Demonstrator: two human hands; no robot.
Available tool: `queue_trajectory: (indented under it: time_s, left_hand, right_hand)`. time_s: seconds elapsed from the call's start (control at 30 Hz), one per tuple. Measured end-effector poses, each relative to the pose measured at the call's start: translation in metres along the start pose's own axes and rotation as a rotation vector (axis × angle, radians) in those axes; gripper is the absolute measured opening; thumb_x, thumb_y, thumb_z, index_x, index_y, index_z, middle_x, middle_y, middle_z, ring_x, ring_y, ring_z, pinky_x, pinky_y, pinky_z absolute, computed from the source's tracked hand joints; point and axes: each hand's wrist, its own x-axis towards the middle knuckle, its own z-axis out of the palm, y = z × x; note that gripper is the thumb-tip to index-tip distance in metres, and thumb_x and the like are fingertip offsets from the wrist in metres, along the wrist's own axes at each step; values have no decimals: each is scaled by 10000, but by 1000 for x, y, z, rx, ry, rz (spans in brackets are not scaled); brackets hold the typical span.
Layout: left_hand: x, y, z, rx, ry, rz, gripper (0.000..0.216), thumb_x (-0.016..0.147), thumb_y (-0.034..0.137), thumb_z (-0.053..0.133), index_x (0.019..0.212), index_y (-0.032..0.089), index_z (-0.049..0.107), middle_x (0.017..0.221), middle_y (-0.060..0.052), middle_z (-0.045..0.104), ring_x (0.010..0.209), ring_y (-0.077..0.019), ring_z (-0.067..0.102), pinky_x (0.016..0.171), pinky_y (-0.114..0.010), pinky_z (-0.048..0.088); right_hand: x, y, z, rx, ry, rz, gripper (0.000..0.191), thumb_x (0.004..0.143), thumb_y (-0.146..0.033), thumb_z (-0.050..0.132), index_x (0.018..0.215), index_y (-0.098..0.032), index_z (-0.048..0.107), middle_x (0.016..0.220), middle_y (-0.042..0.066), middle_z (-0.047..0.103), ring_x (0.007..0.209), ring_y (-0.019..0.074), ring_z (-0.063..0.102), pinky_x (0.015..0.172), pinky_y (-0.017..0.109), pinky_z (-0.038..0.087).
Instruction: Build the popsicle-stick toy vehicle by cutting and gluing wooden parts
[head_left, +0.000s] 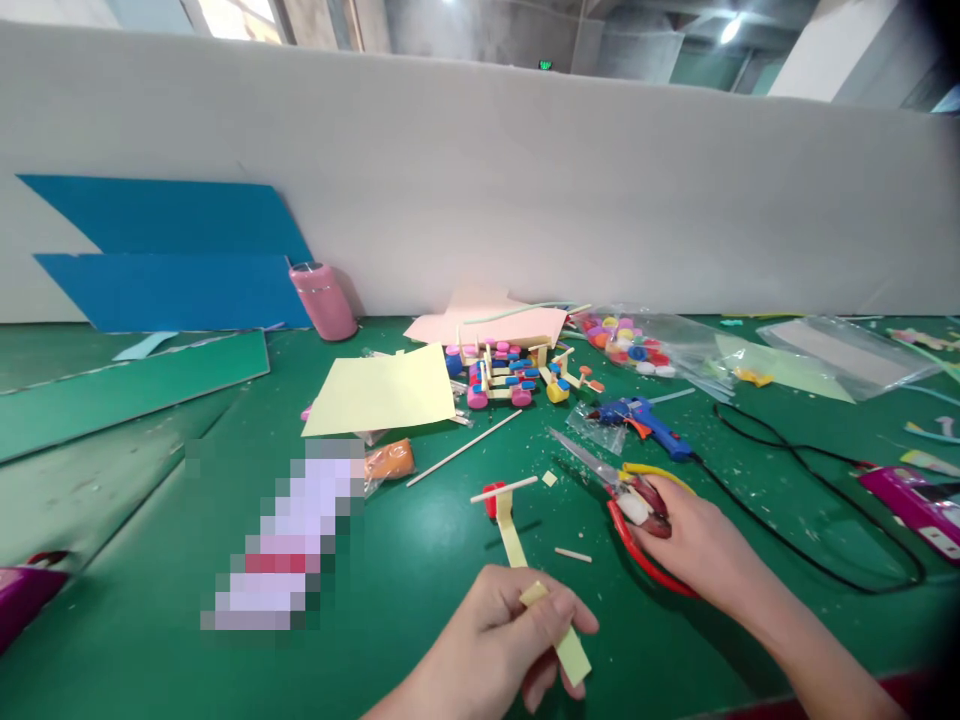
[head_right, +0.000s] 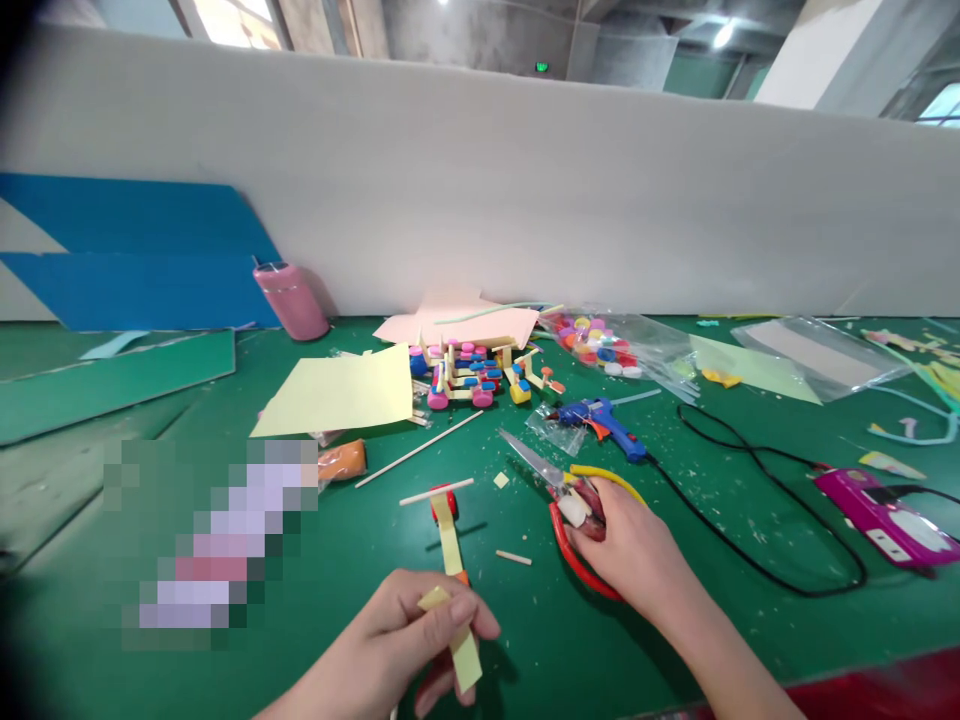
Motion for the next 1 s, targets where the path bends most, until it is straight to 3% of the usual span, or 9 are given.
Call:
queue_trajectory:
  time_s: [0.1, 0.2, 0.37, 0.5, 0.67, 0.77, 0.87, 1.0]
  left_hand:
    - [1, 5, -7, -99, -66, -16, 369, 752, 451, 565, 728, 97, 668, 532, -50, 639, 329, -54, 411, 360, -191, 270]
    - [4, 8, -10, -206, -70, 7, 348, 758, 414, 569, 765, 82, 673, 589, -77, 661, 375, -81, 500, 415, -206, 354]
    - [9, 6, -12, -289, -87, 35, 356, 777, 401, 550, 869, 75, 661, 634, -78, 649, 426, -119, 569, 469, -236, 403]
    - [10, 2, -13, -323, -54, 74, 363, 794, 406, 537, 939, 94, 652, 604, -46, 612, 426, -98, 516, 440, -224, 383]
    - [8, 1, -16, -348, -34, 141, 364, 814, 383, 529, 1023, 102, 632, 505, 16, 503, 438, -74, 422, 430, -194, 314]
    - [5, -1, -15, -335, -26, 234, 389, 753, 364, 620, 1080, 153, 604, 597, 11, 525, 524, -81, 437, 504, -203, 333]
    - [4, -5, -8, -269, 101, 274, 282, 709, 317, 676, 940, 156, 657, 627, 15, 508, 562, -77, 410, 524, -201, 317]
    - [7, -9, 6, -297, 301, 258, 225, 716, 327, 661, 635, 118, 658, 528, 26, 464, 506, -61, 353, 492, -199, 279]
  right_hand:
    - [0, 10, 2, -160, 50, -80, 370, 730, -364, 570, 1041, -163, 574, 1059, 139, 611, 963, 312, 572, 826, 439, 436]
    - [-9, -5, -8, -122, 175, -116, 337, 766, -408, 556, 1000, -168, 587, 1109, 142, 573, 1039, 314, 519, 896, 450, 389]
    - [-37, -59, -9, 458, -24, -141, 199, 857, -328, 484, 1039, -250, 511, 969, 41, 602, 874, 187, 571, 744, 268, 463]
    - [-49, -86, 6, 430, -59, -190, 115, 797, -308, 575, 779, -213, 513, 676, -7, 503, 627, 144, 488, 573, 236, 404]
    - [-48, -94, 20, 552, -230, -186, 259, 888, -278, 439, 679, -187, 562, 667, 5, 534, 608, 126, 470, 571, 233, 367]
    - [-50, -91, 27, 706, -179, -84, 286, 893, -334, 429, 679, -182, 542, 604, -22, 473, 539, 108, 392, 504, 226, 319]
    - [-53, -89, 34, 815, -114, -27, 275, 879, -357, 456, 670, -185, 506, 569, -46, 409, 513, 98, 332, 470, 220, 282]
    - [-56, -91, 38, 844, -133, -59, 274, 885, -347, 445, 681, -180, 521, 612, -22, 479, 548, 108, 390, 517, 226, 329]
